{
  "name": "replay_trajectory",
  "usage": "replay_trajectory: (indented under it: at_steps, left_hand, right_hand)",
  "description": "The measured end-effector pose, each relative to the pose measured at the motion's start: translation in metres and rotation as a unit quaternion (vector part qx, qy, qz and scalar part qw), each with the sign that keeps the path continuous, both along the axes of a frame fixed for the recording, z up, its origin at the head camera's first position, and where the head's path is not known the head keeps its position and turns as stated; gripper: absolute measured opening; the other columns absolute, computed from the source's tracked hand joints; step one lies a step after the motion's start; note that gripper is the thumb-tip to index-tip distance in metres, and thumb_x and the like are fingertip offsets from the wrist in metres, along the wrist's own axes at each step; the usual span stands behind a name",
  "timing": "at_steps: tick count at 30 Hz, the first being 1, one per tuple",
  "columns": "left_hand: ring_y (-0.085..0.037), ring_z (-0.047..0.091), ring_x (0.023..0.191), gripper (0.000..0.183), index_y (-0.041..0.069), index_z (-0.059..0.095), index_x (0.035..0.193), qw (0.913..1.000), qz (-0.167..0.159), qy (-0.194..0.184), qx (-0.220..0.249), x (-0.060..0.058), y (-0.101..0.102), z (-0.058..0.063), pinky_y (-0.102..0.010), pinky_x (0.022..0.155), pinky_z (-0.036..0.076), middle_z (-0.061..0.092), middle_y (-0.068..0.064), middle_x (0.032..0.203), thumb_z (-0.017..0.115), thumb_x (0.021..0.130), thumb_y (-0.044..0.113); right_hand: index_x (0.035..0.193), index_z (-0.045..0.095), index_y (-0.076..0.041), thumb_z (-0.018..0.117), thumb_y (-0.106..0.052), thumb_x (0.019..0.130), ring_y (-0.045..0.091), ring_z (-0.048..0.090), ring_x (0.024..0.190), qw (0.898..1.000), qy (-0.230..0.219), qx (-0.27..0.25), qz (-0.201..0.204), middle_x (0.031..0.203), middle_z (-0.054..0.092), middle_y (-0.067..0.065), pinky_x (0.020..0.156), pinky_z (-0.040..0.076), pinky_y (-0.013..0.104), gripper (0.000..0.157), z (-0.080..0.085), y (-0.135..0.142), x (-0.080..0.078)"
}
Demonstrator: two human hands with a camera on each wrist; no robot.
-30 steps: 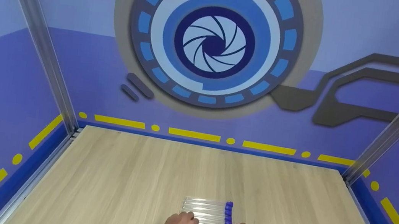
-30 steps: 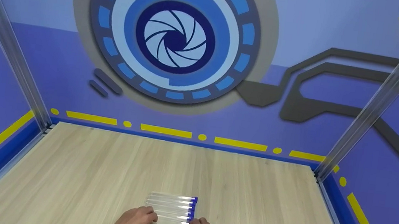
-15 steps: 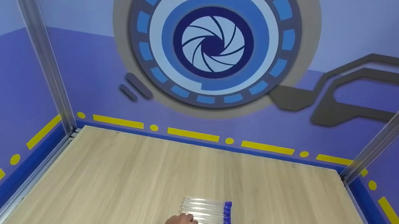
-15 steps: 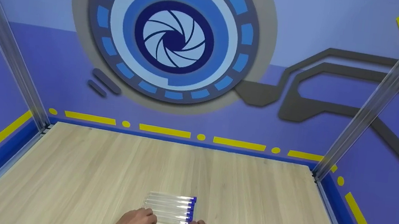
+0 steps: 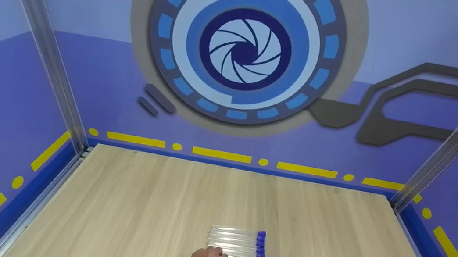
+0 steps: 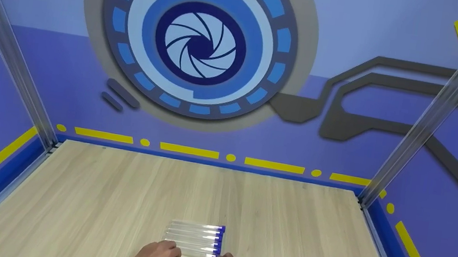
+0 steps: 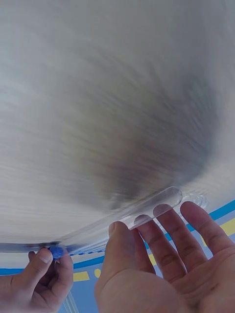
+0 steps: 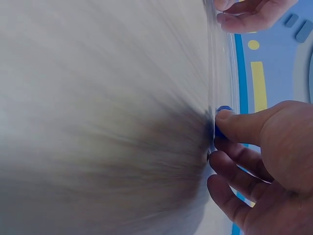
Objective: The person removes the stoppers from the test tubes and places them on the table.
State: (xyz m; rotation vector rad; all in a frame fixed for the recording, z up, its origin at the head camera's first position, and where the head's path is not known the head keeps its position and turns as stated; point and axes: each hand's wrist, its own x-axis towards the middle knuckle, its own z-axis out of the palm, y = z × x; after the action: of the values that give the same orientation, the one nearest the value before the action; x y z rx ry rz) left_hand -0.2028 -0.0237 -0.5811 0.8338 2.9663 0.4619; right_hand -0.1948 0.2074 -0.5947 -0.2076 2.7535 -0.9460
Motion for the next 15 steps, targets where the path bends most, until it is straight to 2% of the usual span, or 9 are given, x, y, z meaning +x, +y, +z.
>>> replay_trajectory:
  at_steps: [3,5,9,15]
  left_hand:
    - [-0.005,0.044,0.061,0.013,0.010,0.071,0.087,0.9999,0.004,-0.006,-0.011,-0.0001,0.0022,0.0004,-0.025,0.053,0.037,0.056,0.003,0.071,0.073,0.077,0.019]
    - [-0.006,0.045,0.062,0.008,0.011,0.069,0.085,0.9997,0.004,-0.002,-0.023,0.0000,0.0030,0.0009,-0.027,0.054,0.037,0.055,0.003,0.072,0.068,0.082,0.019]
    - [-0.009,0.046,0.063,0.020,0.012,0.066,0.081,0.9989,0.002,0.021,-0.041,0.0011,0.0034,-0.0004,-0.029,0.056,0.038,0.054,0.002,0.075,0.065,0.086,0.031]
    - [-0.010,0.048,0.059,0.030,0.012,0.063,0.076,0.9968,0.003,0.078,-0.017,0.0047,0.0042,-0.0034,-0.028,0.053,0.038,0.053,0.001,0.075,0.066,0.085,0.040]
  right_hand:
    - [0.093,0.067,-0.012,0.063,-0.007,0.088,0.011,0.048,0.076,1.000,-0.007,0.005,-0.004,0.087,0.052,-0.003,0.062,0.038,0.023,0.008,0.0029,-0.0007,0.0013]
    - [0.094,0.067,-0.012,0.062,-0.008,0.089,0.010,0.048,0.076,1.000,-0.001,0.008,-0.005,0.089,0.053,-0.004,0.062,0.038,0.023,0.008,0.0039,-0.0010,0.0025]
    - [0.100,0.067,-0.011,0.061,-0.009,0.091,0.009,0.050,0.079,1.000,-0.002,0.005,-0.013,0.092,0.057,-0.004,0.065,0.041,0.026,0.011,0.0055,-0.0020,0.0035]
    - [0.104,0.065,-0.009,0.058,-0.009,0.094,0.012,0.055,0.081,0.999,-0.026,-0.014,-0.027,0.093,0.062,-0.001,0.069,0.044,0.032,0.012,0.0089,-0.0028,0.0042]
